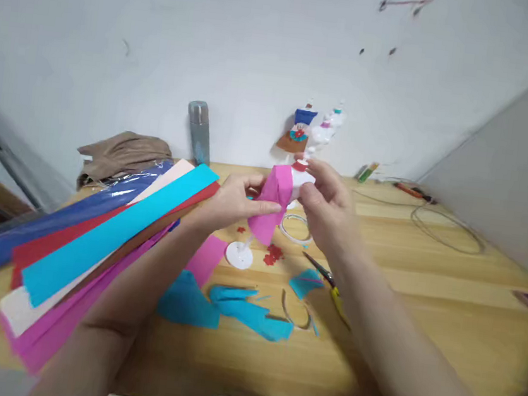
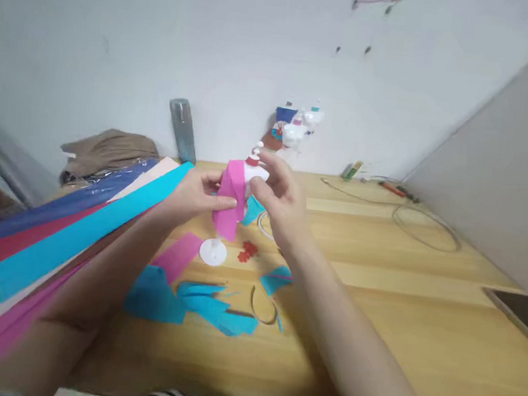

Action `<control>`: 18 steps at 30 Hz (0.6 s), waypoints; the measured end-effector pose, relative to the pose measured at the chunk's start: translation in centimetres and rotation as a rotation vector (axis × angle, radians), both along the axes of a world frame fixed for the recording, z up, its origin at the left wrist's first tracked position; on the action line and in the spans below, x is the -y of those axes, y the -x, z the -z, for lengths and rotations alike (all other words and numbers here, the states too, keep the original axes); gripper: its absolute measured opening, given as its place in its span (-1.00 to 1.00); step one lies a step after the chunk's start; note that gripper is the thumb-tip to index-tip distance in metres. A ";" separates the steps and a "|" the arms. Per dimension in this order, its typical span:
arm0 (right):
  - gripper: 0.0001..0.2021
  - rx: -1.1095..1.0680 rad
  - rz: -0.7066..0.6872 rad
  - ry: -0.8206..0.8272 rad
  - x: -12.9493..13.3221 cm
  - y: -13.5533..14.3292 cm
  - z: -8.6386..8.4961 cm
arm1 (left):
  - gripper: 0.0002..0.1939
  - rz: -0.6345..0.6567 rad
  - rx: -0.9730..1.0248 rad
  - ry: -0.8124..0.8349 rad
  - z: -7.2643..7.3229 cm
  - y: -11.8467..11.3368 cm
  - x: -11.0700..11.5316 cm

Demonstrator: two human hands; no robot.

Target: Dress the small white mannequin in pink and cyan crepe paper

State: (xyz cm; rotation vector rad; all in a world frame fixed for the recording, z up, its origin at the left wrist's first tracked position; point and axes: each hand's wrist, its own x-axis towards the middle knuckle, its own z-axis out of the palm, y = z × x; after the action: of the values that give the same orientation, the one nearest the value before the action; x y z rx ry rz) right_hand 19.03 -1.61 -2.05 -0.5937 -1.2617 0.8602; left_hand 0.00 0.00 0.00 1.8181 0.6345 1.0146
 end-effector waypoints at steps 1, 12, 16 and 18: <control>-0.64 0.026 0.019 0.009 0.1 0.1 0.1 | -0.64 -0.003 0.001 0.000 0.0 0.0 0.0; -0.65 0.048 0.023 0.040 0.4 0.7 -0.1 | -0.64 0.039 0.083 0.090 0.2 -0.2 0.0; -0.65 0.034 0.033 0.051 0.4 0.6 0.1 | -0.67 0.032 0.092 0.106 0.1 -0.2 0.1; -0.63 0.023 0.039 0.059 0.4 0.7 0.2 | -0.68 0.028 0.101 0.109 0.1 -0.2 0.2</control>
State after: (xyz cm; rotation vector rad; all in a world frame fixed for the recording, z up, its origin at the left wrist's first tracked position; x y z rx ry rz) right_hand 18.35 -2.00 -2.22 -0.6752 -1.2451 0.8624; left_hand 0.17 -0.18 -0.09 1.6662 0.5898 1.0264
